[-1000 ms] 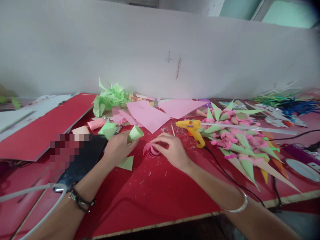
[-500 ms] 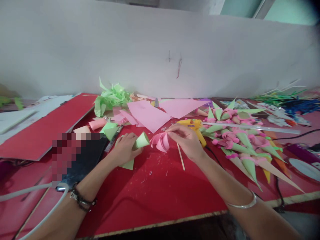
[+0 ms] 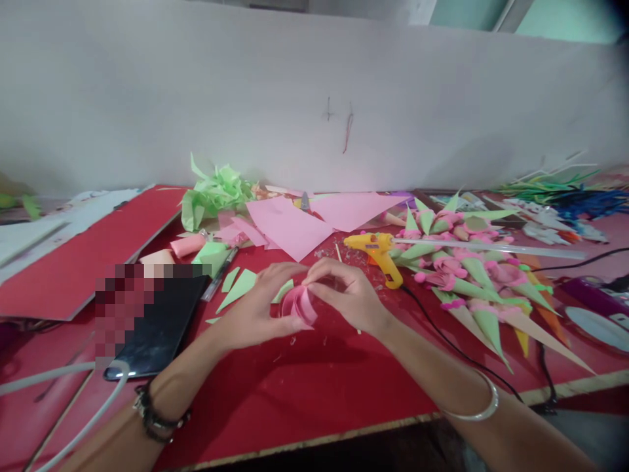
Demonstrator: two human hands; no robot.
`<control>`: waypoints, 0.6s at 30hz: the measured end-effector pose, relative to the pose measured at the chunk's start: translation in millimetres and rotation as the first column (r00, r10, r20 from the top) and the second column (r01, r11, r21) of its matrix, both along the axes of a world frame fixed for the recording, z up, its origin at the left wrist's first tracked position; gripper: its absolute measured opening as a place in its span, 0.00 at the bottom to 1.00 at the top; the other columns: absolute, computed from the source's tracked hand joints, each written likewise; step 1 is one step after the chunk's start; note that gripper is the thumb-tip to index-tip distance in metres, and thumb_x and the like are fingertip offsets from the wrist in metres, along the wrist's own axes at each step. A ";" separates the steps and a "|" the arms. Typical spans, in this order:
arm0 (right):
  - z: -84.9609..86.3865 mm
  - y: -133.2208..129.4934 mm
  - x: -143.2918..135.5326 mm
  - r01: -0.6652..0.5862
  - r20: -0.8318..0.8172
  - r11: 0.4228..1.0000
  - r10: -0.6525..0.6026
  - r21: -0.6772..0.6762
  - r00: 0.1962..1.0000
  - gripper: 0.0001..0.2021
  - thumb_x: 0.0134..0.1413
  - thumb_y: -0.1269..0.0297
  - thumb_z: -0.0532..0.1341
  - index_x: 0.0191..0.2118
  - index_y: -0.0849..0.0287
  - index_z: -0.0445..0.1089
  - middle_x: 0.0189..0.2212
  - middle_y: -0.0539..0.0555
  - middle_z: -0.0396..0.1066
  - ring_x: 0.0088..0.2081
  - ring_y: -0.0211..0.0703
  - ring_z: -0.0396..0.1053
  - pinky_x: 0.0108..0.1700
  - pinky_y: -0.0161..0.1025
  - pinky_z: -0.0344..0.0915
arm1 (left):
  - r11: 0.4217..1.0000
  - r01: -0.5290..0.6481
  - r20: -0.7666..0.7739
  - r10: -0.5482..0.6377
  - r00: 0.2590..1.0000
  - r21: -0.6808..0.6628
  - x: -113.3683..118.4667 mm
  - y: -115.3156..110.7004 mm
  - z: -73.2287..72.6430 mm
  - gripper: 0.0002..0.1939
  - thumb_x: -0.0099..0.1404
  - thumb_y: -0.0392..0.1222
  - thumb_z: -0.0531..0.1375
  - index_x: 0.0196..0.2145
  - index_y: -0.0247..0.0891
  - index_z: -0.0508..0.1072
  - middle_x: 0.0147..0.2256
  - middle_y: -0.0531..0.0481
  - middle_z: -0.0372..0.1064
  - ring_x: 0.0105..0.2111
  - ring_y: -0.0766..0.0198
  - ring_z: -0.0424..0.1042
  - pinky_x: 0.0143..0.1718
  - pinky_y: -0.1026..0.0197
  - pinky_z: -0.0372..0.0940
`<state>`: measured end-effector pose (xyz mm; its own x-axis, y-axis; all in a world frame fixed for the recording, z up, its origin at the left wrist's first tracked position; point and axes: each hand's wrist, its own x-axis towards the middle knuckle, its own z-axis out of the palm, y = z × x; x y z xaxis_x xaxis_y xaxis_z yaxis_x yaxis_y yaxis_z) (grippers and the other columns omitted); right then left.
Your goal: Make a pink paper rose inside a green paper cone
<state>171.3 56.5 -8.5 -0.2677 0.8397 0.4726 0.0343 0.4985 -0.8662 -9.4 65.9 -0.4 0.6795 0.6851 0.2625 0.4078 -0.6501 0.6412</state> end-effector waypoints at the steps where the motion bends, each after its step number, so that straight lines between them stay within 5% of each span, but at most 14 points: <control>1: 0.5 -1.4 -0.9 0.001 0.000 1.000 -0.001 0.011 1.000 0.04 0.46 0.73 0.58 0.28 0.58 0.68 0.28 0.49 0.66 0.32 0.35 0.65 0.36 0.35 0.62 | 1.000 -0.009 -0.003 0.009 1.000 -0.018 2.6 -2.7 -1.4 0.29 0.55 0.54 0.53 0.52 0.41 0.53 0.52 0.44 0.54 0.51 0.55 0.56 0.50 0.55 0.53; 7: 2.0 -6.7 -3.3 0.068 -0.030 0.992 -0.065 0.108 0.997 0.04 0.47 0.73 0.58 0.29 0.57 0.68 0.28 0.49 0.66 0.32 0.35 0.65 0.37 0.36 0.62 | 0.989 -0.084 0.002 0.085 0.996 -0.119 13.0 -10.4 -8.9 0.35 0.50 0.50 0.60 0.52 0.41 0.52 0.50 0.44 0.58 0.46 0.55 0.61 0.44 0.56 0.59; 14: 1.0 -11.6 -6.8 0.106 -0.005 0.982 -0.106 0.154 0.994 0.05 0.48 0.72 0.57 0.31 0.56 0.69 0.28 0.50 0.66 0.33 0.36 0.65 0.36 0.36 0.63 | 0.993 -0.100 0.086 0.105 0.991 -0.058 18.1 -10.2 -10.6 0.13 0.55 0.40 0.55 0.39 0.37 0.61 0.33 0.52 0.65 0.31 0.65 0.65 0.32 0.64 0.60; 18: 3.3 -13.9 -4.9 0.134 0.055 0.974 -0.146 0.180 0.988 0.11 0.51 0.71 0.54 0.40 0.55 0.67 0.34 0.51 0.65 0.35 0.37 0.64 0.37 0.37 0.64 | 0.989 -0.140 0.090 0.135 0.987 0.050 17.2 -7.1 -11.1 0.09 0.53 0.33 0.54 0.35 0.36 0.62 0.33 0.51 0.62 0.33 0.65 0.64 0.34 0.63 0.60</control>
<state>166.4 42.6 -5.3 -0.1897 0.7766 0.6008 0.1701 0.6287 -0.7588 7.8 58.8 -11.5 0.5530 0.7530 0.3567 0.4406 -0.6276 0.6418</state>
